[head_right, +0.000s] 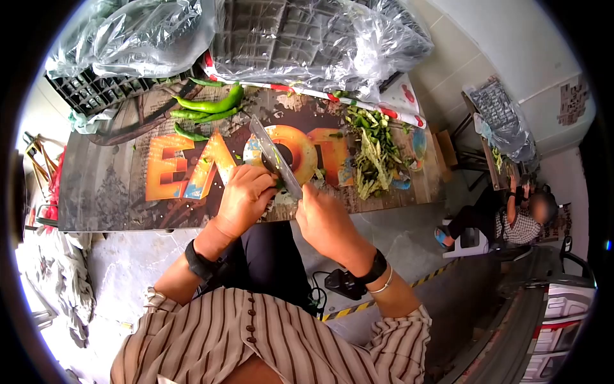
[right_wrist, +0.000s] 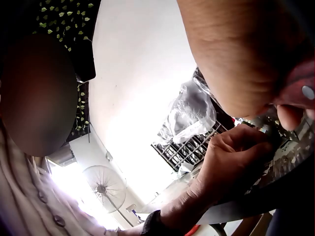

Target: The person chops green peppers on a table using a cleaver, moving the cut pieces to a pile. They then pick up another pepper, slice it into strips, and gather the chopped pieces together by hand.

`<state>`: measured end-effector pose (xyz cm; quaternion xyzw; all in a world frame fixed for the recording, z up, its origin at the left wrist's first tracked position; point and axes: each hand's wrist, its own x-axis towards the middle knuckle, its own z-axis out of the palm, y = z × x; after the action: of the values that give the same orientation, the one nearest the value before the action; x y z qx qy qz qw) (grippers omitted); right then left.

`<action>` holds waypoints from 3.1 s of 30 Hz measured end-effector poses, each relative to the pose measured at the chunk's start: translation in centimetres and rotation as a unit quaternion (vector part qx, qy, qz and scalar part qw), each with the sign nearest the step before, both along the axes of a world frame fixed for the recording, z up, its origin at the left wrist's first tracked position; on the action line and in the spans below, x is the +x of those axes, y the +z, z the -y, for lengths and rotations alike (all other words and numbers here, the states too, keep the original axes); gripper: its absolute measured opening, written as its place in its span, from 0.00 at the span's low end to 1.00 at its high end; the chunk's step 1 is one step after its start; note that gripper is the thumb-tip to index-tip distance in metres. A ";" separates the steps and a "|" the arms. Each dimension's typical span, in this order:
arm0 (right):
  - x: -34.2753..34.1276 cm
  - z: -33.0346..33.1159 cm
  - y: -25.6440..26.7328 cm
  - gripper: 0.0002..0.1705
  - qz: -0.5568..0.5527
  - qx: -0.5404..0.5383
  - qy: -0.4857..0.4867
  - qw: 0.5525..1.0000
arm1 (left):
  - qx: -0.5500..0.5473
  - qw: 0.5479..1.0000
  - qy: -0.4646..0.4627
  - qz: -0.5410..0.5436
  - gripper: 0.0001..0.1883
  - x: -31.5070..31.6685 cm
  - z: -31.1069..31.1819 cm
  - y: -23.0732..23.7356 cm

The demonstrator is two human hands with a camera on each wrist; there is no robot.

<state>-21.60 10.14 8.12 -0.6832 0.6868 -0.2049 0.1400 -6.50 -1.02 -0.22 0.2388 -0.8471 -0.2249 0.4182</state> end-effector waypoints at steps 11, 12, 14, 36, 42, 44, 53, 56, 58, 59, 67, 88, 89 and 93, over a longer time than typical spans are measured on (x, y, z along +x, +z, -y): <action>-0.4 2.1 0.5 0.10 -0.022 0.035 0.005 0.999 | -0.002 1.000 0.001 0.003 0.08 -0.4 0.2 -0.1; -0.4 2.0 0.5 0.10 -0.020 0.031 0.008 0.999 | -0.005 1.000 0.006 0.005 0.07 -0.5 0.2 -0.3; -0.3 1.4 0.6 0.10 -0.043 0.029 0.016 0.998 | -0.012 1.000 0.012 0.007 0.07 -0.4 0.1 -0.1; -3.2 0.6 1.0 0.11 0.037 0.140 -0.096 0.985 | -0.006 1.000 0.006 0.011 0.05 -0.3 0.0 -0.6; -6.1 -0.9 2.1 0.10 0.171 0.030 -0.223 0.959 | -0.092 0.995 0.038 0.018 0.08 1.5 -1.3 -0.3; -5.5 -1.5 2.1 0.09 0.213 0.034 -0.204 0.955 | -0.093 0.995 0.035 0.024 0.09 2.1 -1.6 -0.1; -2.1 -1.7 -1.5 0.09 0.197 0.000 -0.048 0.979 | -0.073 0.997 0.002 0.003 0.14 3.7 -2.3 -0.6; -1.2 -2.2 -1.3 0.08 0.211 0.011 -0.045 0.976 | -0.081 0.997 0.003 0.005 0.14 4.1 -2.5 -0.2; -0.5 -2.3 -0.5 0.07 0.222 0.009 -0.032 0.974 | -0.083 0.997 0.007 0.008 0.13 4.1 -2.5 0.1; -0.3 -2.4 -0.3 0.07 0.223 0.011 -0.032 0.974 | -0.076 0.997 0.011 0.005 0.13 4.0 -2.5 0.2; -0.6 -2.9 -1.8 0.08 0.247 0.005 -0.067 0.967 | -0.046 0.996 0.048 0.060 0.15 5.1 -2.5 0.8; 1.4 -2.2 -0.1 0.07 0.103 -0.064 0.045 0.992 | -0.066 0.996 0.054 0.012 0.10 4.6 -1.6 0.7; 1.4 -2.1 -0.1 0.07 0.092 -0.068 0.048 0.992 | -0.064 0.996 0.054 0.011 0.10 4.5 -1.6 0.7; 1.1 -2.0 -0.5 0.06 0.086 -0.069 0.057 0.992 | -0.057 0.997 0.054 0.008 0.09 4.6 -1.7 0.6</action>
<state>-20.45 12.12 7.66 -0.7094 0.6162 -0.3011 0.1625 -1.91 0.66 0.34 0.2617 -0.8478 -0.1513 0.4358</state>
